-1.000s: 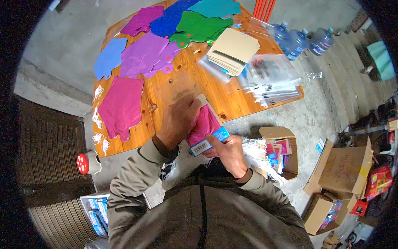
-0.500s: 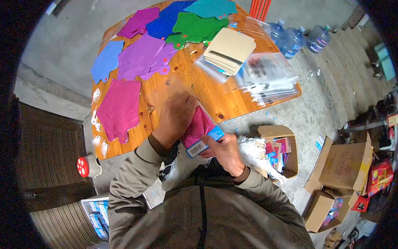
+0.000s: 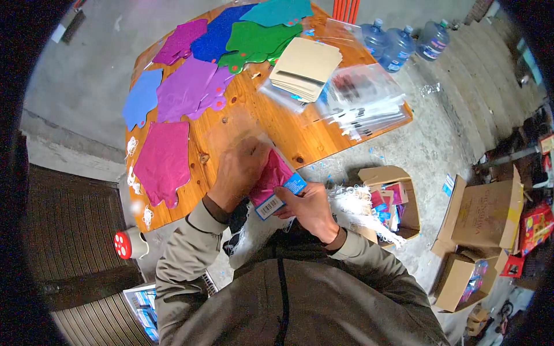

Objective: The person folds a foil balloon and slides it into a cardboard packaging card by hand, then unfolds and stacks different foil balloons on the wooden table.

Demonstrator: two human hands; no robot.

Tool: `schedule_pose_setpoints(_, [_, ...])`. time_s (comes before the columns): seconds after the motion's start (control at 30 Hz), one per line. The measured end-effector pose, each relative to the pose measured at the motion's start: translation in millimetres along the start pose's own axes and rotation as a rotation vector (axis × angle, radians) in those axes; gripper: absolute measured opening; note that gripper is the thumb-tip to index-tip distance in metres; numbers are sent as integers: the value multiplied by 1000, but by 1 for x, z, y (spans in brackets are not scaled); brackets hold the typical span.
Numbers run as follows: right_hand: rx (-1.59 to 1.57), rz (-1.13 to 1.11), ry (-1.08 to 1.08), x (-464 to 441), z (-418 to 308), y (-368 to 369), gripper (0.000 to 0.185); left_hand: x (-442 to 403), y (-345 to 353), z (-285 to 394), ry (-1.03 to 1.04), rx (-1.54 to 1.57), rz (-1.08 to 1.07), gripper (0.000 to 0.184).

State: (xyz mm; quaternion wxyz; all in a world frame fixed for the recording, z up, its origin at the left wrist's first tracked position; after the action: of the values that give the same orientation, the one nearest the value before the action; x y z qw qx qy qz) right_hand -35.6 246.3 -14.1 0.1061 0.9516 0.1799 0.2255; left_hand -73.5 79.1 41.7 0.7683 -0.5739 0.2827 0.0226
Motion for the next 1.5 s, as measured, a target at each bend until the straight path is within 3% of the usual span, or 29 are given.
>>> schedule_pose_setpoints(0.43, [11, 25, -84, -6, 8, -4, 20, 23, -15, 2, -124, -80, -74, 10])
schedule_pose_setpoints(0.93, [38, 106, -184, -16, -9, 1, 17, 26, -28, 18, -98, -2, -8, 19])
schedule_pose_setpoints(1.13, [-19, 164, -247, -14, -18, 3, 17, 27, -28, 6, -241, 12, 144, 10])
schedule_pose_setpoints(1.33, [-117, 166, -264, -14, -15, 3, 16, 34, -23, -8, -429, 210, 333, 15])
schedule_pose_setpoints(1.5, [-123, 189, -254, -18, -11, -1, 17, 40, -14, 4, -347, 186, 330, 13])
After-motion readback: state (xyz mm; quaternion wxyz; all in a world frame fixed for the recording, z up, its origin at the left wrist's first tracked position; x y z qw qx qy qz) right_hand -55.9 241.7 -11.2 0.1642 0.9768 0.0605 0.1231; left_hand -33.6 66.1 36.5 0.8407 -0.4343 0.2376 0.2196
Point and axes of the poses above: each hand's wrist, its own x-axis away from the middle knuckle, its own y-axis out of the palm, z = x × y, the point moved 5 cm from there along -x, towards the middle knuckle, and after that the axes turned 2 degrees about -x, right-handed, at the moved point
